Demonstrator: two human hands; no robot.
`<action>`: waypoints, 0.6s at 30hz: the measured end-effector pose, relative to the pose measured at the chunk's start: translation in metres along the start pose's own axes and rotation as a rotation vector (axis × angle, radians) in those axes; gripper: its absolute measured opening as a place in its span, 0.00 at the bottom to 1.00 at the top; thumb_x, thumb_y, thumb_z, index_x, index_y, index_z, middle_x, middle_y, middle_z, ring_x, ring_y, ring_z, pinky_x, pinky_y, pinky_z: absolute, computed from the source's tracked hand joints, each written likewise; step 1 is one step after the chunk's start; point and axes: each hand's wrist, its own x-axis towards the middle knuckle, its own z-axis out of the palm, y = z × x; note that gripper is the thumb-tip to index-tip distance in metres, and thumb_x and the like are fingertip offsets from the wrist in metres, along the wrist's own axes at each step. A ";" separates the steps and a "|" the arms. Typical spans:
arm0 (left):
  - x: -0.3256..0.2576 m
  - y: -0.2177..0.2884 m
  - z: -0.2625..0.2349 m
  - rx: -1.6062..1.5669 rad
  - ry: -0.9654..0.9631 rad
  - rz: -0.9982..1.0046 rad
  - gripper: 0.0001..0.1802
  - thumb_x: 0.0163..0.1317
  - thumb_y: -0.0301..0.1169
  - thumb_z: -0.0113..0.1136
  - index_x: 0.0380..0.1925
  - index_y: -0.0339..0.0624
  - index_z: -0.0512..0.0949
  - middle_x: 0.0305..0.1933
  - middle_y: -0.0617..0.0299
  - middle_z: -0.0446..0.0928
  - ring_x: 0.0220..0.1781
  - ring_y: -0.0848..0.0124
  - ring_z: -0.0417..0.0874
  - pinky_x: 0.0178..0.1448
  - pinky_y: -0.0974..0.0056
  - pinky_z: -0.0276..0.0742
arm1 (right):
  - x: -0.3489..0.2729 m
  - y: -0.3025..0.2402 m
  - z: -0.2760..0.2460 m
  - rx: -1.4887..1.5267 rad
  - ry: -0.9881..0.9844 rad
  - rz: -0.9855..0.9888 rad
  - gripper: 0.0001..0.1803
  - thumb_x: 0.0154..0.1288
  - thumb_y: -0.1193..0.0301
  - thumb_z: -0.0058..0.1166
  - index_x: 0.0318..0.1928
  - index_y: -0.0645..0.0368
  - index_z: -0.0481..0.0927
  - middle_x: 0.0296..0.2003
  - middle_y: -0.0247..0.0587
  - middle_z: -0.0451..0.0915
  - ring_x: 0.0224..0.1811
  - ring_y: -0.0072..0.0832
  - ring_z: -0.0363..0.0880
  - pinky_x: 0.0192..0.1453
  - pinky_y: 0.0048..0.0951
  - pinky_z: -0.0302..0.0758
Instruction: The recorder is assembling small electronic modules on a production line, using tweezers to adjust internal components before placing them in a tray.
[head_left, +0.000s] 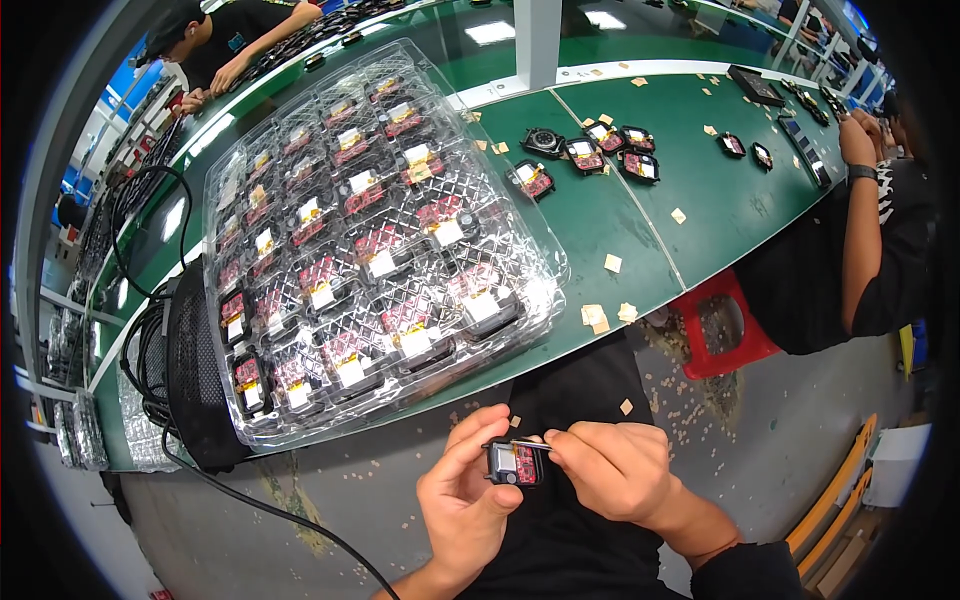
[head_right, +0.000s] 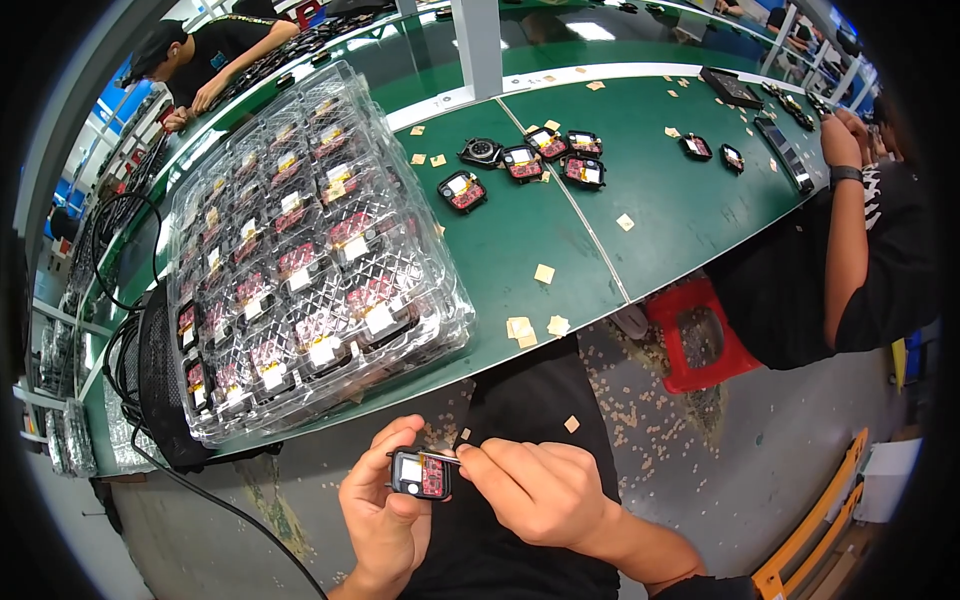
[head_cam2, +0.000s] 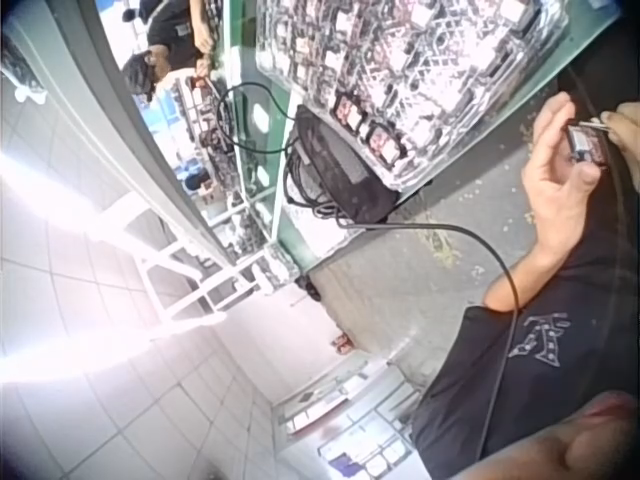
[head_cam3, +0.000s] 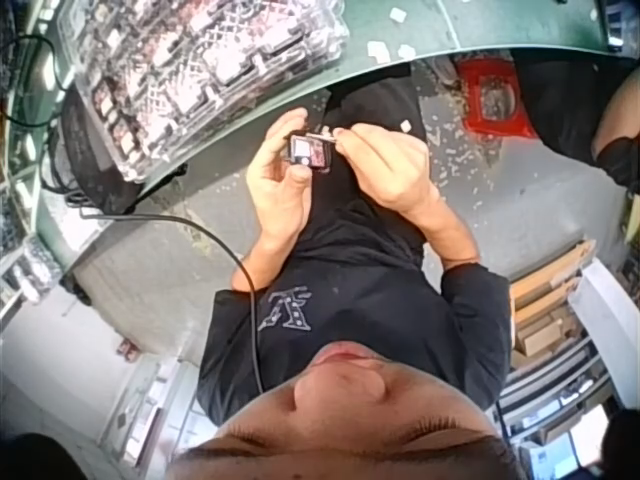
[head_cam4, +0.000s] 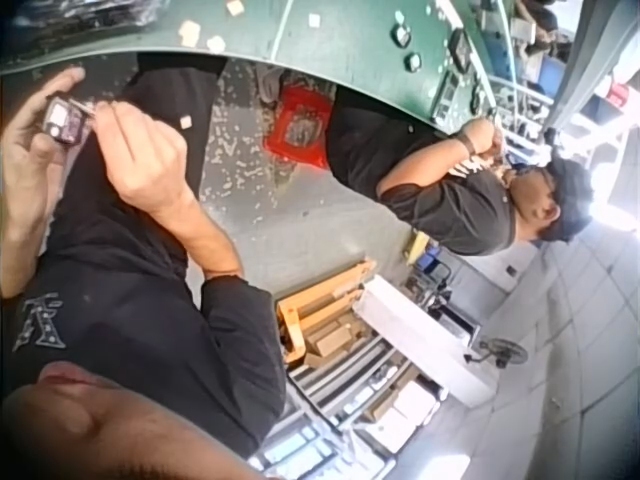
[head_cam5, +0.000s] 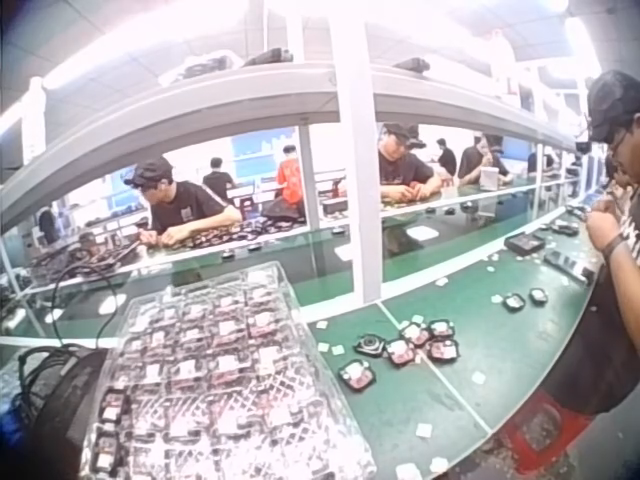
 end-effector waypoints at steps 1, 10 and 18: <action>0.001 0.000 0.000 0.016 -0.007 0.012 0.41 0.56 0.47 0.80 0.61 0.27 0.78 0.69 0.45 0.72 0.70 0.59 0.75 0.74 0.56 0.70 | 0.001 0.000 -0.001 -0.001 0.000 0.000 0.10 0.61 0.71 0.69 0.42 0.62 0.87 0.31 0.36 0.83 0.21 0.22 0.80 0.23 0.23 0.74; -0.006 0.046 -0.019 0.243 -0.185 0.288 0.44 0.50 0.49 0.83 0.61 0.38 0.75 0.60 0.48 0.75 0.58 0.53 0.84 0.59 0.52 0.85 | 0.029 0.040 -0.012 0.140 0.170 0.145 0.10 0.61 0.82 0.64 0.44 0.65 0.83 0.34 0.46 0.82 0.29 0.41 0.82 0.32 0.37 0.79; 0.031 0.106 -0.033 0.953 0.282 1.019 0.30 0.47 0.46 0.84 0.35 0.41 0.73 0.56 0.51 0.69 0.56 0.55 0.81 0.59 0.49 0.84 | 0.088 0.123 0.003 -0.280 0.201 0.429 0.15 0.73 0.67 0.59 0.57 0.55 0.81 0.40 0.47 0.79 0.34 0.51 0.84 0.35 0.48 0.79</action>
